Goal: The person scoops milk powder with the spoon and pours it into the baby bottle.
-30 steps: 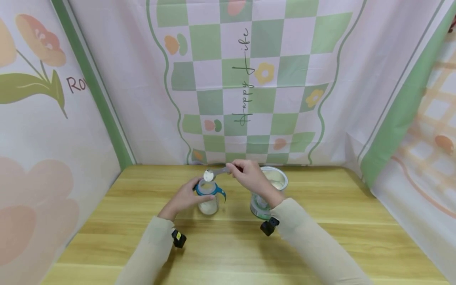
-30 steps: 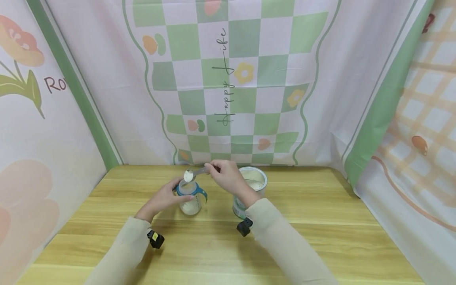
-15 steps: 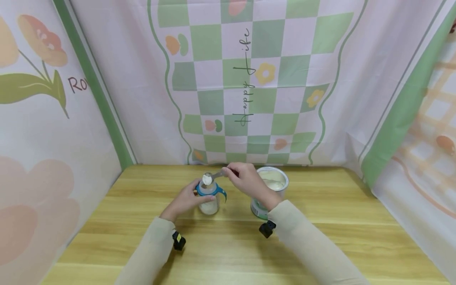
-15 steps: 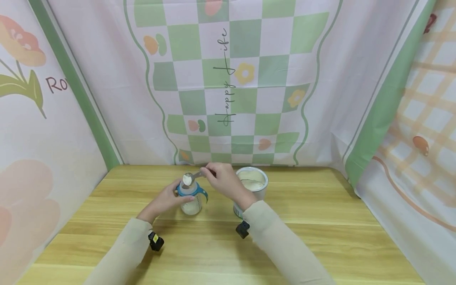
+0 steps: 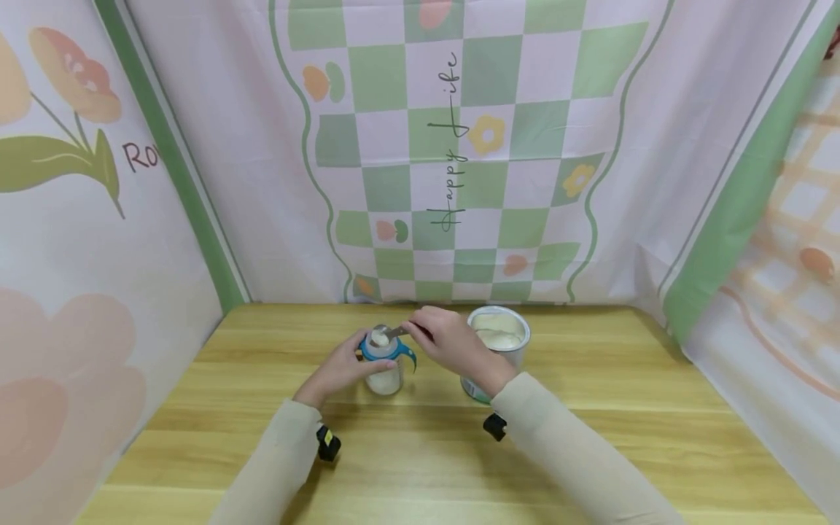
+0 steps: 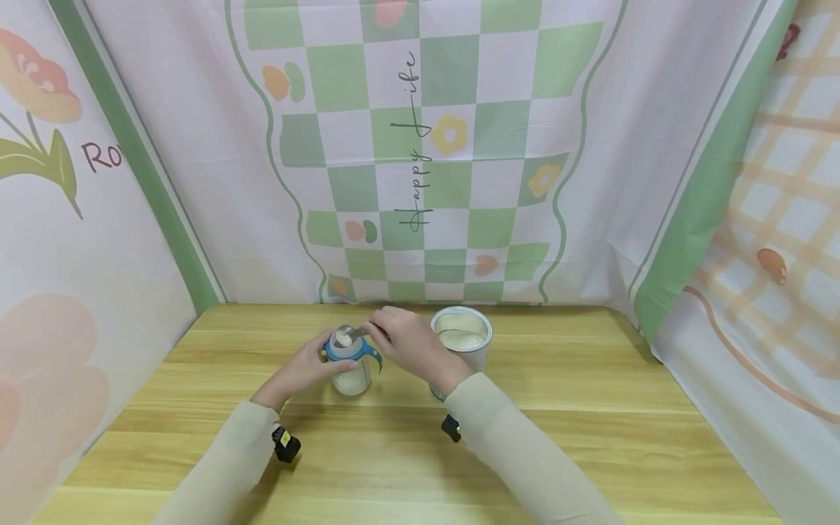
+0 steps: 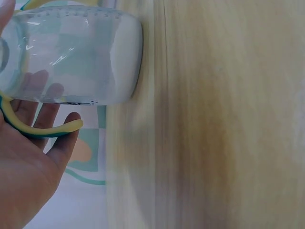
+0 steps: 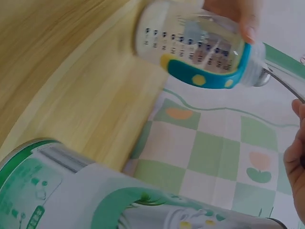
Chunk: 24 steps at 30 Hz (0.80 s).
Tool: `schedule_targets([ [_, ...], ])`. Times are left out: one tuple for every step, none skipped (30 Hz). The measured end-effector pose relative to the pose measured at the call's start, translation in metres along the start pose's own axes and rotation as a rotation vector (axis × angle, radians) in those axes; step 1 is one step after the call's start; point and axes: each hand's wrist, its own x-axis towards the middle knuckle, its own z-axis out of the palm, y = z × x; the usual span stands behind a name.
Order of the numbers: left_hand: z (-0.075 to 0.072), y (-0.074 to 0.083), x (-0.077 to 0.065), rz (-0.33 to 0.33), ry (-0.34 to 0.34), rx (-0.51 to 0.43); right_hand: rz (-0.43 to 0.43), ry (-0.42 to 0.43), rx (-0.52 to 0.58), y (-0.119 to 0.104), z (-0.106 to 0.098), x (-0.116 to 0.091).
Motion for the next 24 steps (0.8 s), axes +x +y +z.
schedule_targets([
  [0.0, -0.001, 0.0, 0.0, -0.003, 0.001, -0.018, 0.004, -0.022, 0.0, 0.001, -0.001],
  [0.0, -0.001, 0.0, 0.001, -0.004, 0.001, -0.034, 0.008, -0.043, 0.0, 0.002, -0.002],
  [0.0, -0.001, 0.0, 0.003, -0.006, 0.001, -0.05, 0.013, -0.061, 0.0, 0.003, -0.002],
  [0.0, -0.001, 0.0, 0.004, -0.007, 0.0, -0.067, 0.018, -0.078, 0.0, 0.003, -0.003],
  [0.0, -0.001, 0.0, 0.004, -0.008, 0.0, -0.084, 0.024, -0.096, 0.0, 0.004, -0.003],
  [0.001, -0.001, 0.0, 0.003, -0.009, -0.002, -0.101, 0.03, -0.111, 0.0, 0.004, -0.003],
  [0.001, 0.0, 0.0, 0.003, -0.008, -0.004, -0.118, 0.032, -0.128, 0.0, 0.005, -0.004],
  [0.001, 0.0, -0.001, 0.003, -0.007, -0.006, -0.136, 0.035, -0.144, 0.0, 0.005, -0.004],
  [0.0, 0.0, -0.001, 0.001, -0.005, -0.008, -0.15, 0.036, -0.159, 0.0, 0.005, -0.004],
  [0.001, 0.001, -0.001, -0.003, -0.004, -0.007, -0.164, 0.038, -0.172, 0.0, 0.005, -0.005],
  [0.001, 0.002, -0.001, -0.004, -0.004, -0.008, -0.177, 0.04, -0.185, 0.0, 0.005, -0.006],
  [0.001, 0.002, -0.001, -0.002, -0.004, -0.009, -0.193, 0.045, -0.199, 0.0, 0.005, -0.006],
  [0.001, 0.002, -0.001, 0.001, -0.004, -0.008, -0.211, 0.049, -0.214, 0.0, 0.005, -0.007],
  [0.001, 0.002, -0.001, 0.0, -0.003, -0.006, -0.229, 0.054, -0.228, 0.0, 0.005, -0.008],
  [0.001, 0.002, -0.002, -0.002, -0.004, -0.007, -0.243, 0.052, -0.241, 0.0, 0.005, -0.009],
  [0.001, 0.002, -0.002, -0.002, -0.006, -0.008, -0.263, 0.055, -0.255, 0.0, 0.005, -0.01],
  [0.0, 0.002, -0.002, -0.002, -0.006, -0.01, -0.279, 0.056, -0.27, -0.001, 0.005, -0.011],
  [0.0, 0.002, -0.002, 0.003, -0.007, -0.01, -0.295, 0.052, -0.285, -0.001, 0.006, -0.013],
  [0.0, 0.002, -0.003, 0.0, -0.008, -0.012, -0.307, 0.046, -0.3, -0.001, 0.005, -0.013],
  [0.0, 0.002, -0.003, -0.002, -0.009, -0.014, -0.319, 0.039, -0.314, -0.002, 0.005, -0.014],
  [0.0, 0.002, -0.003, 0.0, -0.012, -0.017, -0.331, 0.029, -0.329, -0.002, 0.005, -0.015],
  [0.0, 0.002, -0.003, 0.003, -0.013, -0.017, -0.344, 0.021, -0.344, -0.003, 0.004, -0.015],
  [0.0, 0.002, -0.003, 0.006, -0.015, -0.016, -0.355, 0.008, -0.362, -0.004, 0.003, -0.015],
  [0.0, 0.002, -0.003, 0.009, -0.018, -0.016, -0.367, -0.003, -0.379, -0.005, 0.002, -0.016],
])
